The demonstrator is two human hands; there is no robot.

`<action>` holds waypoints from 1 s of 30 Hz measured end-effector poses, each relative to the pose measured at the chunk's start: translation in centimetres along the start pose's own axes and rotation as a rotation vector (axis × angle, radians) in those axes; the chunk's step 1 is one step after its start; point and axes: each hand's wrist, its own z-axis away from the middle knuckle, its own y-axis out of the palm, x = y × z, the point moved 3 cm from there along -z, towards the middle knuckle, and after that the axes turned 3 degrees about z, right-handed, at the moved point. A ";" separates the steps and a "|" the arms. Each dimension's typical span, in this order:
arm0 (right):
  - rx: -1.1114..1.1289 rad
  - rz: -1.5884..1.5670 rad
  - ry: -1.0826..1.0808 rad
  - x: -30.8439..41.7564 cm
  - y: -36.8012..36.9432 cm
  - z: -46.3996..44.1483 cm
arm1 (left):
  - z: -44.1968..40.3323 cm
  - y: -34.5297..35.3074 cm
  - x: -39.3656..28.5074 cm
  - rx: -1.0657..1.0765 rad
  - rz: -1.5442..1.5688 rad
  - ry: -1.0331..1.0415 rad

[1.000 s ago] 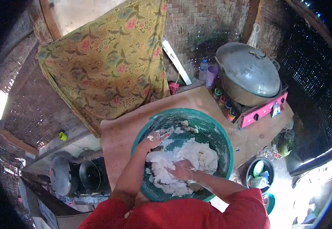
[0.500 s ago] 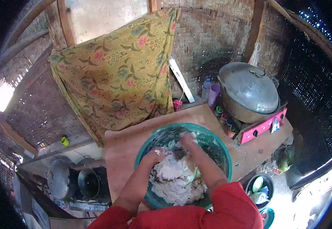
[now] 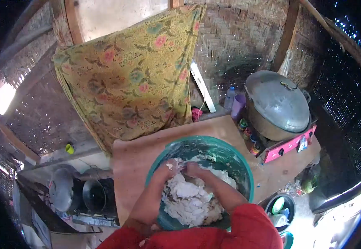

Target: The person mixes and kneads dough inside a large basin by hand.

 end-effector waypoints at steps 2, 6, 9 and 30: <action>-0.207 -0.259 0.374 -2.0 -3.2 2.1 | 0.8 -0.2 0.0 -0.072 0.056 0.051; 0.060 0.276 0.404 -9.3 -4.6 4.0 | -0.7 0.6 1.9 -0.046 0.067 0.087; 0.239 -0.153 0.405 -4.6 -2.9 0.3 | -1.2 0.0 0.7 -0.139 0.039 0.111; 0.784 -1.193 0.549 -4.5 7.4 -1.5 | -1.8 0.3 2.2 -0.099 0.159 0.039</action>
